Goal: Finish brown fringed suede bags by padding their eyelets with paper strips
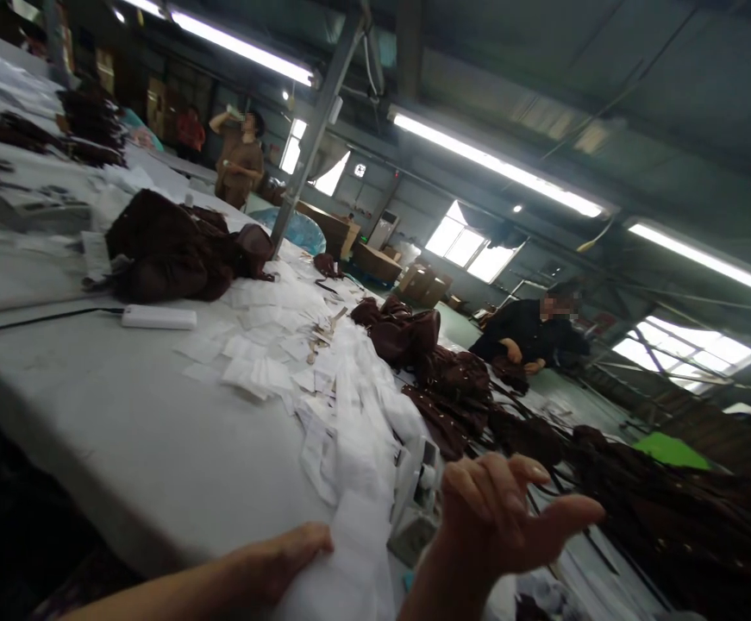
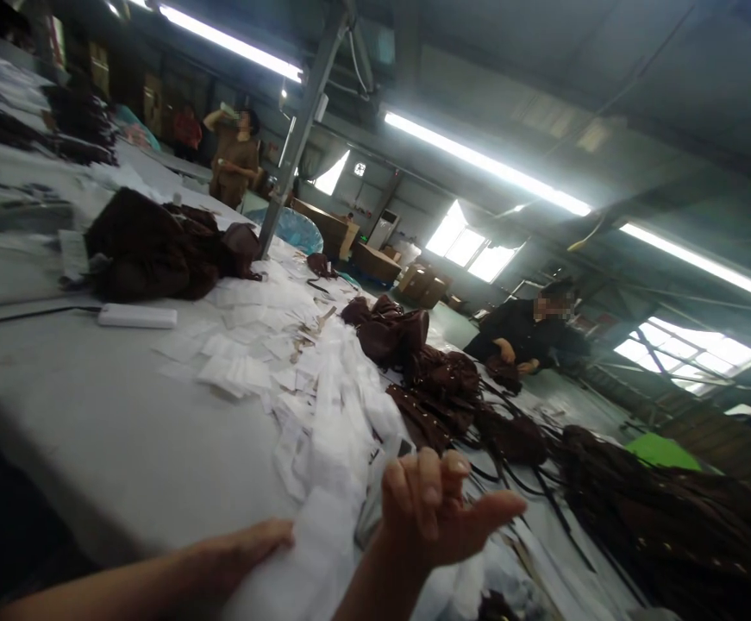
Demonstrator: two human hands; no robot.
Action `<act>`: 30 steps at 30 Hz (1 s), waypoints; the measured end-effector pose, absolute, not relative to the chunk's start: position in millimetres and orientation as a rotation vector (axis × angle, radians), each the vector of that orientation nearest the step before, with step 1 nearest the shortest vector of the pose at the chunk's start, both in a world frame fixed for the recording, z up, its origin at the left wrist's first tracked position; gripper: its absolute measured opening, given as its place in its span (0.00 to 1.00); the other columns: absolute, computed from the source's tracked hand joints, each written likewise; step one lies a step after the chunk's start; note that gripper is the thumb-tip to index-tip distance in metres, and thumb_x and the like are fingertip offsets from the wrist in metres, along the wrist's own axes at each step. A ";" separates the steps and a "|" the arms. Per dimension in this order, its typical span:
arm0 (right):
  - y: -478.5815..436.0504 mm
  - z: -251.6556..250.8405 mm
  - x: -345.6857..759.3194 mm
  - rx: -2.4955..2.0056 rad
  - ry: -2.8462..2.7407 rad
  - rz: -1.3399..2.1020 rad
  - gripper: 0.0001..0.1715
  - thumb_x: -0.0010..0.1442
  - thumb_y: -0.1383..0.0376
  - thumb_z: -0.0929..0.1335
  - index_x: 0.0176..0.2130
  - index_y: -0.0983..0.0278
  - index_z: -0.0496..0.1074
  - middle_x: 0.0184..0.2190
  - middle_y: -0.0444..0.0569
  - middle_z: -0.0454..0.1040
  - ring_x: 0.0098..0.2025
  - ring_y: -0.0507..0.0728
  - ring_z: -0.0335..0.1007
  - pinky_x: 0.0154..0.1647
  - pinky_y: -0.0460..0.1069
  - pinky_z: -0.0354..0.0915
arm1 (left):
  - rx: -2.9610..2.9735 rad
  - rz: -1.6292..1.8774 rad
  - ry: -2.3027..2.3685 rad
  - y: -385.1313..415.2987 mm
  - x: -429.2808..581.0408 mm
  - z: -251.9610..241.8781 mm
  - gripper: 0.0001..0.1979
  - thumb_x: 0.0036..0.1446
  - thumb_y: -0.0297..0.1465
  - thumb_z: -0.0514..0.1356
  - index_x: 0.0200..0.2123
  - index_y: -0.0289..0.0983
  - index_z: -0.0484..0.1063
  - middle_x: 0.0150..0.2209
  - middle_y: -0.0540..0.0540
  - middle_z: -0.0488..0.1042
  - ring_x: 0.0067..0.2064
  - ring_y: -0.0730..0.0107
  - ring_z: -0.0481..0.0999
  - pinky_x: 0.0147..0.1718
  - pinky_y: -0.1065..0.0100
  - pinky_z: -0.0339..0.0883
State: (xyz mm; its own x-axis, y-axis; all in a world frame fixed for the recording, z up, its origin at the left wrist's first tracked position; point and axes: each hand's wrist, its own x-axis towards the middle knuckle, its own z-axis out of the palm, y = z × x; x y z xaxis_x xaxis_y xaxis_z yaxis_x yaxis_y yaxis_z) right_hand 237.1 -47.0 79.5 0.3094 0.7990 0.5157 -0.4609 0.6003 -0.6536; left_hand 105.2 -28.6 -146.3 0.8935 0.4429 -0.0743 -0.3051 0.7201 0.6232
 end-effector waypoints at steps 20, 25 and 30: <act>-28.8 -105.3 180.8 -1.534 -1.721 0.370 0.28 0.63 0.49 0.60 0.46 0.65 0.76 0.39 0.55 0.80 0.41 0.61 0.77 0.43 0.50 0.71 | 0.714 1.238 0.511 37.0 -37.1 -106.3 0.16 0.52 0.32 0.66 0.44 0.40 0.68 0.36 0.47 0.76 0.35 0.68 0.75 0.36 0.68 0.68; -25.9 -98.1 163.8 -1.539 -1.964 0.109 0.30 0.66 0.50 0.54 0.52 0.63 0.72 0.37 0.54 0.80 0.36 0.61 0.79 0.35 0.49 0.72 | 0.916 1.403 0.719 45.7 -84.8 -108.6 0.15 0.48 0.27 0.68 0.40 0.39 0.71 0.41 0.47 0.74 0.39 0.68 0.73 0.38 0.72 0.65; -9.5 -84.4 144.5 -1.685 -2.202 0.012 0.27 0.68 0.59 0.54 0.58 0.65 0.65 0.35 0.53 0.80 0.32 0.60 0.79 0.29 0.49 0.70 | 0.934 1.411 0.818 53.8 -84.1 -136.7 0.09 0.44 0.21 0.67 0.26 0.39 0.73 0.31 0.48 0.73 0.36 0.63 0.71 0.36 0.70 0.64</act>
State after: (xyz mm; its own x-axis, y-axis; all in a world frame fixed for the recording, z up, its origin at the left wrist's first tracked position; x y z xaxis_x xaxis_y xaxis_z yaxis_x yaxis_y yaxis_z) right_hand 144.5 -9.5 -84.4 -0.2192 0.9342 0.2815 0.9312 0.2864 -0.2256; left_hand -84.1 53.8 -136.7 0.0182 0.9973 0.0717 -0.4328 -0.0568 0.8997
